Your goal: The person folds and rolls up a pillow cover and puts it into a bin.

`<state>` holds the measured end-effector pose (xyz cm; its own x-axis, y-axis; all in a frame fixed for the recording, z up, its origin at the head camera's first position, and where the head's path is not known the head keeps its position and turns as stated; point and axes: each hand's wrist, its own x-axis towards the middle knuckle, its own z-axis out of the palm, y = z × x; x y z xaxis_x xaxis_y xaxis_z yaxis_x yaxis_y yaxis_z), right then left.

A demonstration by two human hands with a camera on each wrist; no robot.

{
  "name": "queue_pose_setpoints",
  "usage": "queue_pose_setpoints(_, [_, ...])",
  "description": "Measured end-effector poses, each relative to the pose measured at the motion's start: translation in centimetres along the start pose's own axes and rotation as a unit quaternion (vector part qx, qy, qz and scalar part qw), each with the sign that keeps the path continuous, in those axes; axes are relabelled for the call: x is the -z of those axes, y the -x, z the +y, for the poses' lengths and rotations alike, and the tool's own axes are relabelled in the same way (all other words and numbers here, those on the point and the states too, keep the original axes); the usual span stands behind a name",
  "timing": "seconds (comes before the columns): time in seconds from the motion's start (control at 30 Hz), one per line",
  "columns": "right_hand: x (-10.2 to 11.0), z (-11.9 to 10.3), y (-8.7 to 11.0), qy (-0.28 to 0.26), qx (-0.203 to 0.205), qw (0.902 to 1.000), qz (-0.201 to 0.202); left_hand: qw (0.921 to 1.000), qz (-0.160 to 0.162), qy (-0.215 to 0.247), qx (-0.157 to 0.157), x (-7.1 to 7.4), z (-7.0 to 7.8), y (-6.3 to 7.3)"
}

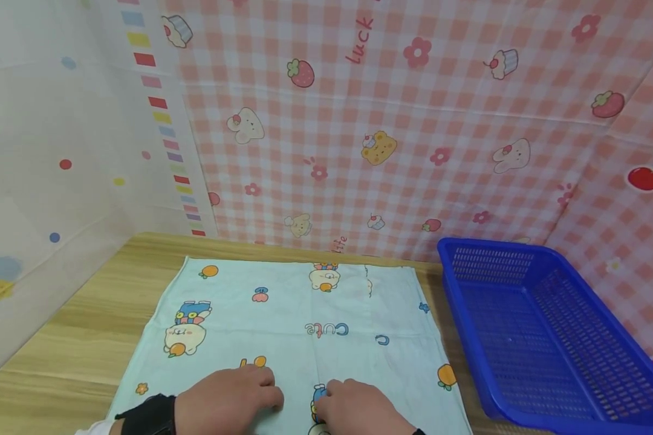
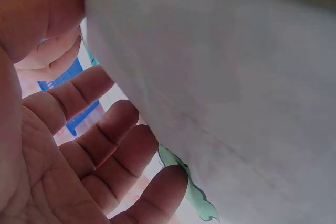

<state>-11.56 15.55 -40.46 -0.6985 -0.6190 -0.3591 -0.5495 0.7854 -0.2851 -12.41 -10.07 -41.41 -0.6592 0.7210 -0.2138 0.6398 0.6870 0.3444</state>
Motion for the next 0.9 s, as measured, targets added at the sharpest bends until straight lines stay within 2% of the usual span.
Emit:
queue_pose_setpoints(0.23, [-0.4, -1.0, -0.4, 0.03, 0.012, 0.9991, 0.027, 0.9982, 0.018, -0.057, 0.007, 0.3, -0.6, 0.1])
queue_pose_setpoints(0.33, [-0.6, -1.3, -0.7, 0.039, 0.01, 0.9982, 0.044, 0.9976, 0.036, -0.06, 0.0, 0.7, -1.0, 0.4])
queue_pose_setpoints(0.47, [-0.7, -1.5, -1.0, 0.039, 0.009, 0.9972, 0.063, 0.9973, 0.04, -0.061, 0.006, 0.9, -1.1, 0.6])
queue_pose_setpoints(0.63, [-0.5, -1.4, -1.1, 0.007, -0.012, 0.9971, 0.075, 0.9935, 0.028, -0.109, 0.016, 0.5, 0.1, -0.2])
queue_pose_setpoints(0.73, [-0.1, -1.3, -1.2, -0.018, -0.036, 0.9971, 0.064, 0.9903, 0.022, -0.136, 0.017, 0.2, 1.2, -0.9])
queue_pose_setpoints(0.9, [0.4, -1.2, -1.0, -0.031, -0.043, 0.9965, 0.065, 0.9898, 0.023, -0.135, 0.04, -0.2, 2.6, -2.0])
